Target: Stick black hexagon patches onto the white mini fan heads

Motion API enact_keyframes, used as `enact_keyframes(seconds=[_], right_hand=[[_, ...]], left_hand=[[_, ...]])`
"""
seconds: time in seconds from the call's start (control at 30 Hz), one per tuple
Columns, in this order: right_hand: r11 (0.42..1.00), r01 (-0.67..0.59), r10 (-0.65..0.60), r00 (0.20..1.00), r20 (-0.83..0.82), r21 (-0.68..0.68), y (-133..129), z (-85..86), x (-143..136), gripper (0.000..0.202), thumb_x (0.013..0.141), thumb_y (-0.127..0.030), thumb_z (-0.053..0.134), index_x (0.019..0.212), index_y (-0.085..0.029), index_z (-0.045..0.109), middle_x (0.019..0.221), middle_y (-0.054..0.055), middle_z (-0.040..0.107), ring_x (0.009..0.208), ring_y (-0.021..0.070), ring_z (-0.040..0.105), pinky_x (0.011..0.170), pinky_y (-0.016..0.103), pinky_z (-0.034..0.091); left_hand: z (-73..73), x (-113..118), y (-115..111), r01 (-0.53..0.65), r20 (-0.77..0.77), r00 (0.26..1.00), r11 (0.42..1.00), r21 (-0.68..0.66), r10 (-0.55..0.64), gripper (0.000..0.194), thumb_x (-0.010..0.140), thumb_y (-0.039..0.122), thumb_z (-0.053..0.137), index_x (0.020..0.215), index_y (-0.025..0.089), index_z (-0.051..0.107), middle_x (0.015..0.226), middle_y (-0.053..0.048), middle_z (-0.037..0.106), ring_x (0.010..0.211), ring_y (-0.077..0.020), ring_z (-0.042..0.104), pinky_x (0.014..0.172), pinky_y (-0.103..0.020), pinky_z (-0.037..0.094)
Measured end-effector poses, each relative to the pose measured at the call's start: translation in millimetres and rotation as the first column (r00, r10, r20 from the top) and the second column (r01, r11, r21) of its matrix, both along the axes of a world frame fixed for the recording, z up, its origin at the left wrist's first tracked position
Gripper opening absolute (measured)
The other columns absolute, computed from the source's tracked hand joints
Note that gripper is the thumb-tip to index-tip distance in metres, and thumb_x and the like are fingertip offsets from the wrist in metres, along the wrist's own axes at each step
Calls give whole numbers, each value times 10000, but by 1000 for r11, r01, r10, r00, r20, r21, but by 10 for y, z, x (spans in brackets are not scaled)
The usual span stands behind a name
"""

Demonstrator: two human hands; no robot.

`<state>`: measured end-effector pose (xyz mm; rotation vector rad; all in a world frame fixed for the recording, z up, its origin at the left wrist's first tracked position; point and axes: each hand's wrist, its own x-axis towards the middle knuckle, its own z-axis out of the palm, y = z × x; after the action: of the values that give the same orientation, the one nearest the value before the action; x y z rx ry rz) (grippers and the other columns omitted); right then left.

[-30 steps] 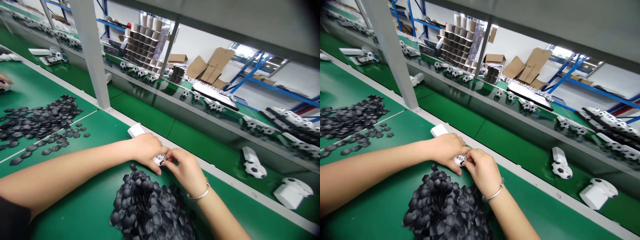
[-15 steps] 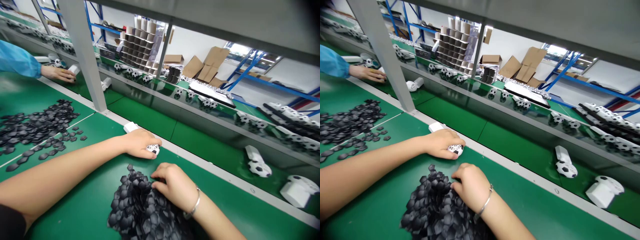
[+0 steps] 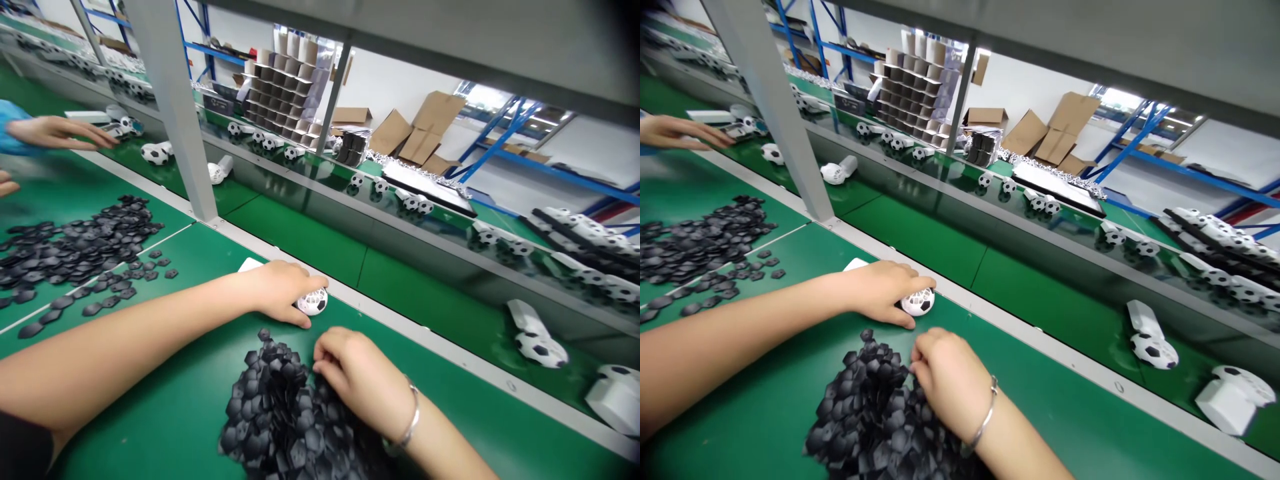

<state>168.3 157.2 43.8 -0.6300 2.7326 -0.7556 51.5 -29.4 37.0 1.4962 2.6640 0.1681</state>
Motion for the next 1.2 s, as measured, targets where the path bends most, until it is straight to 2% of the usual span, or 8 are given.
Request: enact_keyframes(seconds=[0.27, 0.5, 0.67, 0.8, 0.9, 1.0, 1.13, 1.2], right_hand=[[935, 119, -211, 944, -254, -334, -16, -176, -199, 99, 851, -101, 610, 795, -182, 599, 766, 11, 607, 705, 155, 562, 646, 254, 422], [931, -48, -127, 888, -442, -363, -127, -323, -292, 124, 878, -92, 554, 885, -182, 638, 858, 46, 617, 807, 170, 577, 725, 270, 455], [895, 228, -350, 892, -286, -383, -145, -329, -323, 142, 796, -150, 662, 817, -186, 527, 750, -8, 537, 621, 132, 497, 577, 244, 405], [876, 323, -399, 903, -162, -357, -72, -397, -380, 266, 774, -295, 708, 826, -209, 461, 715, -43, 512, 558, 115, 449, 524, 230, 359], [859, 358, -420, 901, -106, -365, 75, -486, -445, 268, 805, -364, 670, 835, -214, 450, 635, -64, 478, 548, 123, 448, 521, 229, 345], [820, 418, -479, 875, -68, -392, 244, -561, -503, 208, 885, -380, 554, 817, -206, 462, 585, -63, 460, 518, 124, 432, 510, 233, 328], [861, 323, -331, 942, 50, -393, 296, -544, -490, 201, 891, -345, 533, 766, -187, 530, 602, -40, 491, 540, 121, 441, 509, 227, 327], [899, 236, -215, 972, 98, -369, 223, -490, -438, 177, 876, -300, 553, 747, -179, 572, 614, -29, 534, 553, 119, 465, 517, 222, 334]], left_hand=[[1, 150, 146, -106, -6, 994, 992, -72, 106, 656, 650, 655, 632, 1138, 243, 480, 871, -71, 655, 801, -306, 633, 627, -348, 459], [72, 172, 184, -111, 17, 993, 991, -76, 113, 567, 651, 594, 637, 1059, 226, 497, 821, -62, 659, 764, -301, 637, 603, -349, 459], [85, 151, 211, -90, 38, 995, 990, -105, 94, 650, 596, 634, 691, 1084, 241, 517, 854, -73, 668, 774, -304, 633, 635, -353, 461], [46, 108, 176, -90, 18, 996, 991, -100, 92, 673, 617, 584, 710, 1169, 252, 512, 879, -78, 666, 821, -304, 628, 699, -364, 466], [81, 83, 81, -72, 42, 996, 996, -48, 75, 763, 684, 487, 663, 1367, 307, 376, 1069, -89, 643, 929, -300, 622, 750, -359, 468], [178, 75, -32, -225, 54, 971, 968, -106, 232, 981, 620, 474, 683, 1468, 309, 219, 1186, -132, 596, 978, -338, 613, 738, -378, 480], [206, -1, -60, -402, 9, 907, 873, -276, 421, 648, 660, 485, 636, 1238, 209, 538, 901, -144, 671, 834, -369, 644, 672, -427, 488], [125, -122, -21, -450, -30, 892, 881, -144, 451, 563, 734, 477, 589, 1225, 206, 542, 867, -131, 674, 826, -355, 651, 697, -440, 490]])
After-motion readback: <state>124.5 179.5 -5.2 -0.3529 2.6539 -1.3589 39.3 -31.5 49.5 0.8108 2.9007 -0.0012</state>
